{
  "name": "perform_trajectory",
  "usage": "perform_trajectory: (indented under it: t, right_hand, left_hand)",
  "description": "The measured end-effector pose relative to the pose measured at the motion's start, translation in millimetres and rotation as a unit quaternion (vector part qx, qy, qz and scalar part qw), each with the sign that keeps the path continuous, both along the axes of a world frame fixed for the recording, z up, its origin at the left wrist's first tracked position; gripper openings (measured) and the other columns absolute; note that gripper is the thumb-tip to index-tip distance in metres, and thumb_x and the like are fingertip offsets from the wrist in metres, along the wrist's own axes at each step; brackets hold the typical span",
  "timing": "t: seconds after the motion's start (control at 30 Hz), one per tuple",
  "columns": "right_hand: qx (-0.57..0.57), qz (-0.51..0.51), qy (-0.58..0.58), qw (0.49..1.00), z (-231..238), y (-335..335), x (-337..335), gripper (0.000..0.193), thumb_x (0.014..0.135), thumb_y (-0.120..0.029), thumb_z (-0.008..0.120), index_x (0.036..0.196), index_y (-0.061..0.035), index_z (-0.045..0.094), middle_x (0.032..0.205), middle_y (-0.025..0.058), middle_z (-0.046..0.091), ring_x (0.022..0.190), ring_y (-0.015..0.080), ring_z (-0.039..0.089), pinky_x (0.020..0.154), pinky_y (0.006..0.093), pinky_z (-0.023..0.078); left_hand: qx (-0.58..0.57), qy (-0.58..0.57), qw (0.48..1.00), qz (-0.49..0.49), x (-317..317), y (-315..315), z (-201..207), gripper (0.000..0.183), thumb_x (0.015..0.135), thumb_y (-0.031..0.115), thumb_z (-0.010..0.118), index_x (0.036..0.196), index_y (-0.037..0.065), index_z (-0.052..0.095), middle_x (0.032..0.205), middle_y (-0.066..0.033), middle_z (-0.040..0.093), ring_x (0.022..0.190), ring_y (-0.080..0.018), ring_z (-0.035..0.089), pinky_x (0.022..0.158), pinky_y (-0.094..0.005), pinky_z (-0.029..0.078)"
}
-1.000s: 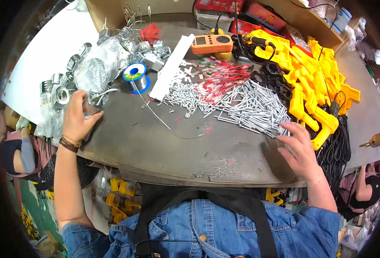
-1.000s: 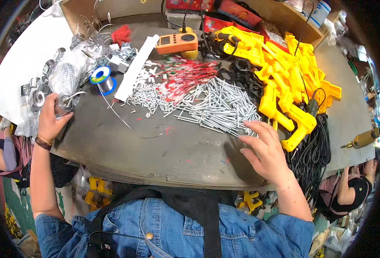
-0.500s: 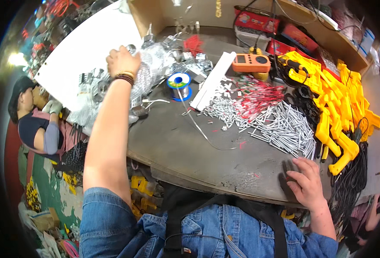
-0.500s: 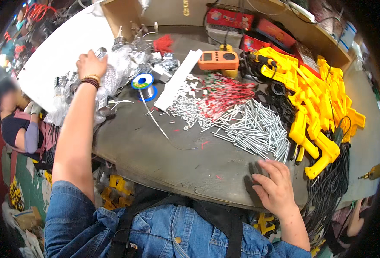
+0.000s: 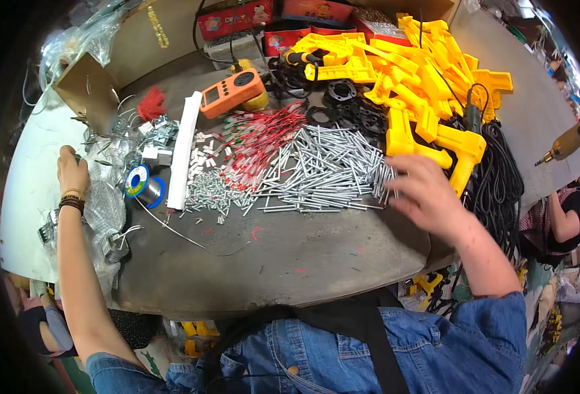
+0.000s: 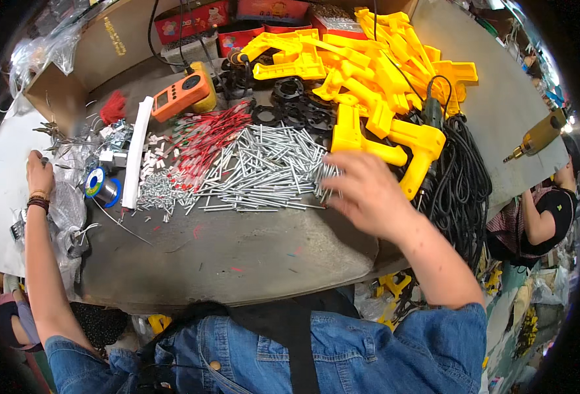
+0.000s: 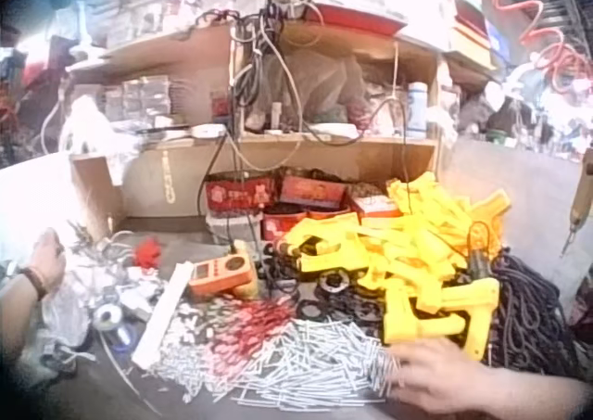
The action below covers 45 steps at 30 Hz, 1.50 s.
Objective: Assembling the internal electrical components and soldering wires into a yellow plastic handheld device housing.
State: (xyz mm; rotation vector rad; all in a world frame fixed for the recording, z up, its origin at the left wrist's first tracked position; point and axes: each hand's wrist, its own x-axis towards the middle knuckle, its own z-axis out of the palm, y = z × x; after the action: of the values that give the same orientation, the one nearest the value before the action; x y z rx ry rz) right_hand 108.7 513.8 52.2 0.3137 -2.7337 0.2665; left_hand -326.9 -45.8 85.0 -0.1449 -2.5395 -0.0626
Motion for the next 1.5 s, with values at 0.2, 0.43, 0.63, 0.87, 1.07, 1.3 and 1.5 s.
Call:
perform_trajectory:
  t: [0.2, 0.43, 0.63, 0.87, 1.07, 1.3, 1.5]
  right_hand:
    - [0.065, -0.082, 0.007, 0.994, -1.5, 34.6, -83.0, 0.022, 0.077, -0.014, 0.074, 0.097, -0.0056, 0.068, 0.110, 0.0115, 0.064, 0.107, 0.0335, 0.058, 0.093, 0.0431, 0.046]
    - [0.148, -0.160, -0.005, 0.976, -33.6, 77.3, -99.7, 0.011, 0.070, -0.007, 0.070, 0.078, -0.0028, 0.064, 0.090, 0.0159, 0.061, 0.092, 0.0367, 0.058, 0.080, 0.0456, 0.047]
    - [-0.102, -0.110, 0.024, 0.988, -9.1, 38.5, -78.3, 0.014, 0.081, -0.003, 0.066, 0.090, -0.0003, 0.055, 0.115, 0.0132, 0.059, 0.102, 0.0285, 0.057, 0.091, 0.0347, 0.043]
    - [-0.557, -0.010, -0.074, 0.827, -8.0, -31.8, 32.0, 0.017, 0.087, -0.010, 0.063, 0.098, 0.0014, 0.057, 0.137, 0.0153, 0.048, 0.117, 0.0203, 0.052, 0.102, 0.0344, 0.038]
    - [-0.651, -0.017, -0.103, 0.752, -28.0, -78.6, 47.3, 0.010, 0.086, -0.002, 0.064, 0.094, 0.0012, 0.058, 0.141, 0.0159, 0.048, 0.112, 0.0142, 0.056, 0.095, 0.0277, 0.041]
    - [-0.713, 0.022, -0.160, 0.682, -40.1, -98.3, 50.6, 0.011, 0.091, -0.005, 0.064, 0.102, -0.0009, 0.062, 0.146, 0.0145, 0.045, 0.111, 0.0083, 0.053, 0.095, 0.0263, 0.042]
    - [-0.764, 0.022, -0.221, 0.606, -43.6, -110.6, 48.3, 0.014, 0.091, -0.002, 0.064, 0.104, -0.0015, 0.061, 0.143, 0.0151, 0.047, 0.115, 0.0125, 0.054, 0.100, 0.0291, 0.041]
  left_hand:
    - [-0.062, 0.331, 0.916, -0.219, 94.6, 21.1, 36.1, 0.035, 0.087, 0.007, 0.059, 0.121, -0.001, 0.050, 0.132, -0.0232, 0.048, 0.122, -0.0371, 0.046, 0.101, -0.0453, 0.040]
    - [-0.019, 0.105, 0.715, -0.691, 236.2, 165.4, 54.8, 0.023, 0.076, 0.017, 0.063, 0.098, 0.012, 0.068, 0.120, -0.0102, 0.057, 0.111, -0.0310, 0.056, 0.085, -0.0476, 0.052]
    - [-0.026, 0.014, 0.645, -0.763, 343.8, 217.6, -57.2, 0.015, 0.084, 0.026, 0.057, 0.095, 0.017, 0.060, 0.119, -0.0061, 0.057, 0.098, -0.0260, 0.055, 0.072, -0.0481, 0.048]
    - [0.062, -0.086, 0.801, -0.590, 348.6, 208.0, -59.7, 0.048, 0.077, 0.031, 0.072, 0.118, 0.010, 0.057, 0.135, -0.0161, 0.047, 0.126, -0.0390, 0.046, 0.101, -0.0606, 0.036]
    - [0.023, -0.204, 0.852, -0.481, 357.0, 223.2, -46.4, 0.064, 0.070, 0.033, 0.077, 0.119, 0.000, 0.054, 0.119, -0.0153, 0.056, 0.115, -0.0340, 0.052, 0.099, -0.0483, 0.040]
    - [-0.103, -0.226, 0.800, -0.546, 357.1, 251.9, -44.9, 0.025, 0.076, 0.019, 0.070, 0.094, 0.004, 0.061, 0.102, -0.0122, 0.060, 0.100, -0.0307, 0.057, 0.086, -0.0439, 0.044]
    - [-0.024, -0.311, 0.767, -0.560, 349.3, 257.9, -43.1, 0.017, 0.079, 0.015, 0.066, 0.090, 0.004, 0.060, 0.095, -0.0137, 0.060, 0.092, -0.0315, 0.059, 0.081, -0.0449, 0.045]
